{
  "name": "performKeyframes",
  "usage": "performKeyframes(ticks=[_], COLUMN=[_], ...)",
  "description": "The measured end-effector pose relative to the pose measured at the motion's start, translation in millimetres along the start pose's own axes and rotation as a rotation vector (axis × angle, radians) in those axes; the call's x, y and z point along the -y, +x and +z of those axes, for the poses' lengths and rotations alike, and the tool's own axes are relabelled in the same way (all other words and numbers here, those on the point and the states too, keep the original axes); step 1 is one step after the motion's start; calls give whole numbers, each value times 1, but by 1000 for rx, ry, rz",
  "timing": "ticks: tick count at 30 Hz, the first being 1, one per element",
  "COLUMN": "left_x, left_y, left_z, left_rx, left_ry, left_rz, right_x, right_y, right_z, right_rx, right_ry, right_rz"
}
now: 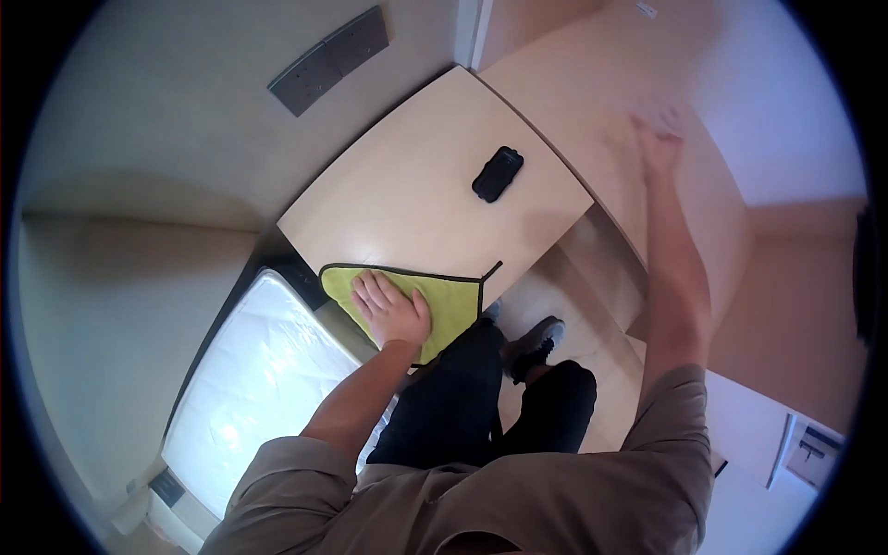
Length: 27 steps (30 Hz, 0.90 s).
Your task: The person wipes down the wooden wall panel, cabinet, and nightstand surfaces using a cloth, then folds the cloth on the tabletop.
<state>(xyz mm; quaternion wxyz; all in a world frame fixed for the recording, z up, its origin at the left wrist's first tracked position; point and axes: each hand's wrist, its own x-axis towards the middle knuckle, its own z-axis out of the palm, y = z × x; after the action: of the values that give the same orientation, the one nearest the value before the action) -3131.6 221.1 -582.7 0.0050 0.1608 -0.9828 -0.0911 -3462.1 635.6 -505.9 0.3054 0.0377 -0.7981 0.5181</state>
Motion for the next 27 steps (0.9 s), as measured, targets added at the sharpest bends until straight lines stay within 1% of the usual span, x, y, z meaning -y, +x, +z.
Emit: performKeyframes(ticks=[1,2,3,4,5,7,8,10,11,13,15,16,17,18,19,20,21,23,24,25,26,27], left_x=[0,-2,-3,-4,-4,-4,-3,-3,-4,-2,1,-2,-4,-2,-1,-1,-2,-3,-3,-3,-3,-4], left_y=[0,1,2,3,2,2,3,1,2,1,0,2,3,2,1,2,2,-2,-2,0,1,0], left_z=[-3,-8,-11,-11,-11,-17,-17,-15,-15,-16,-14,-12,-10,-9,-9,-10,-10,-9,-8,-8,-10,-13], left_rx=[-14,37,83,49,63,116,103,116,113,107,101,89,83,78,75,71,62,63,55,43,45,51], left_ry=[1,9,15,8,-2,-24,-25,-24,-26,-42,-30,-24,-39,-19,8,7,3,1,19,36,35,21], left_rz=[-15,-12,-13,-36,-28,-37,-48,-43,-51,-41,-48,-47,-38,-40,-42,-27,-25,-8,-15,-25,-14,-29], right_x=[-28,-40,-59,-120,-107,-117,-114,-103,-87,-22,-42,-44,-29,33,56,70,111,134,128,118,114,109], right_y=[1,-7,-14,-25,-40,-66,-70,-79,-82,-91,-126,-149,-176,-179,-186,-183,-180,-184,-184,-184,-184,-187], right_z=[-37,-67,-93,-119,-124,-125,-123,-113,-106,-88,-72,-48,-15,23,51,82,108,137,142,148,149,140], right_rx=[-43,-59,-28,-101,18,-387,-382,-380,-373,-343,-318,-242,-167,21,149,374,559,596,591,633,674,671], right_ry=[41,-261,-760,-744,-1119,-548,-534,-168,-164,-751,-806,-738,-664,-427,-449,-412,-585,-752,-761,-751,-740,-750], right_rz=[58,158,198,188,101,406,396,424,420,1002,965,597,232,238,-198,-325,-132,-210,-197,-166,-136,-133])
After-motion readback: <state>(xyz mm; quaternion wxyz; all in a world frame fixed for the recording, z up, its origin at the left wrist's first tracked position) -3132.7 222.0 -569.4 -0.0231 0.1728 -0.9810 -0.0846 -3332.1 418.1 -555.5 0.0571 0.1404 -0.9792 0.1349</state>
